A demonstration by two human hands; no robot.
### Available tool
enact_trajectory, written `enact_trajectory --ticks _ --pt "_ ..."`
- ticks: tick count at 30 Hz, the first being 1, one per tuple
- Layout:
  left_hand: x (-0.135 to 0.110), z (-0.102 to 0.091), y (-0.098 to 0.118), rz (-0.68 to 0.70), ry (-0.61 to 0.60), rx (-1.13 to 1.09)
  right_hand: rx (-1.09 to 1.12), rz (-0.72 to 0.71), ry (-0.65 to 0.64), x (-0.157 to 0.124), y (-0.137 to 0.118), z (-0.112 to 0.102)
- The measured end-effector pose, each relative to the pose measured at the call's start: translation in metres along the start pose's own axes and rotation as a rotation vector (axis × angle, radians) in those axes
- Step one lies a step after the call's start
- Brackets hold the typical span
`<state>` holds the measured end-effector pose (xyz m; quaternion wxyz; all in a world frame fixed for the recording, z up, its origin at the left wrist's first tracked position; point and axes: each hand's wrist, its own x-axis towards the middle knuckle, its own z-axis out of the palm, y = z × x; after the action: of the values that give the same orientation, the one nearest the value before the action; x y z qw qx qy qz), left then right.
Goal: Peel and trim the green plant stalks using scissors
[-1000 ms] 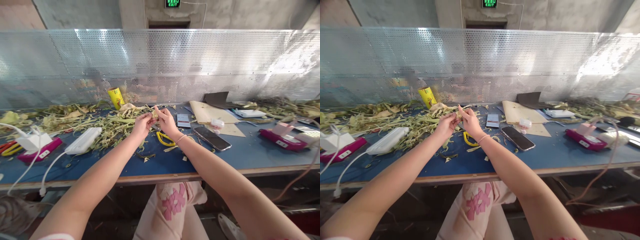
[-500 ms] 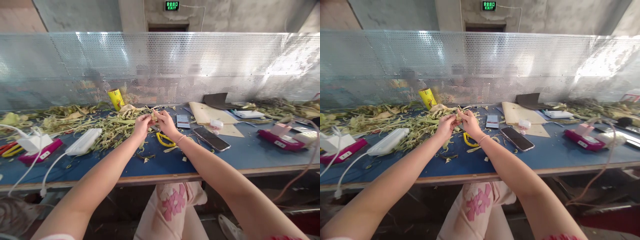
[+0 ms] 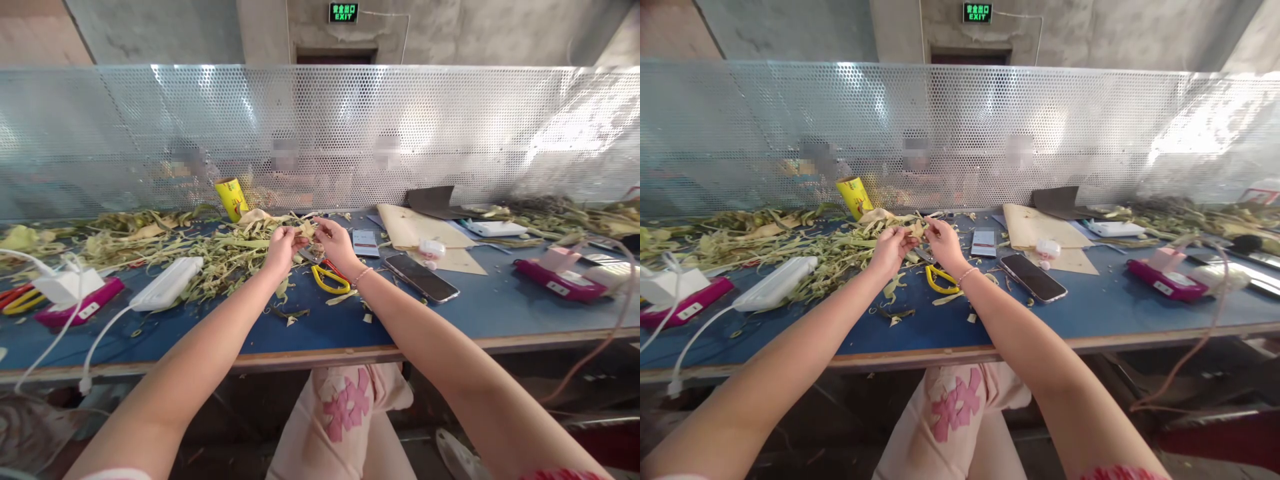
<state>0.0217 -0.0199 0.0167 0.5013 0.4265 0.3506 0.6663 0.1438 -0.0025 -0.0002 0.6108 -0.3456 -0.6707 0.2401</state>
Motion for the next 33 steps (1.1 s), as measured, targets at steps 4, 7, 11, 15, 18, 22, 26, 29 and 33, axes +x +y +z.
enact_trajectory --ticks 4,7,11,15,18,22,26,29,33 --pt "0.001 -0.001 -0.004 0.031 0.013 0.062 0.075 0.041 0.005 -0.002 0.003 0.003" --pt "0.0 -0.001 -0.008 0.069 0.057 0.238 0.031 0.026 0.013 -0.006 0.001 0.006" --pt "-0.003 -0.002 -0.01 0.16 0.172 0.518 -0.035 -0.002 -0.024 -0.013 -0.008 0.012" --pt "-0.003 -0.003 -0.012 0.266 0.222 0.637 -0.049 0.064 -0.042 -0.016 -0.012 0.018" --pt "-0.003 -0.005 -0.014 0.334 0.186 0.594 -0.025 0.16 -0.015 -0.015 -0.008 0.021" --pt "-0.004 -0.006 -0.012 0.39 0.153 0.636 0.066 0.254 -0.02 -0.011 -0.001 0.02" --pt "-0.004 -0.007 -0.008 0.386 0.119 0.612 0.286 0.36 -0.089 -0.01 -0.003 0.018" --pt "-0.003 -0.007 -0.008 0.378 0.122 0.589 0.416 0.414 -0.116 -0.01 -0.009 0.017" --pt "-0.004 -0.007 -0.002 0.402 0.161 0.663 0.476 0.41 -0.145 -0.013 -0.014 0.018"
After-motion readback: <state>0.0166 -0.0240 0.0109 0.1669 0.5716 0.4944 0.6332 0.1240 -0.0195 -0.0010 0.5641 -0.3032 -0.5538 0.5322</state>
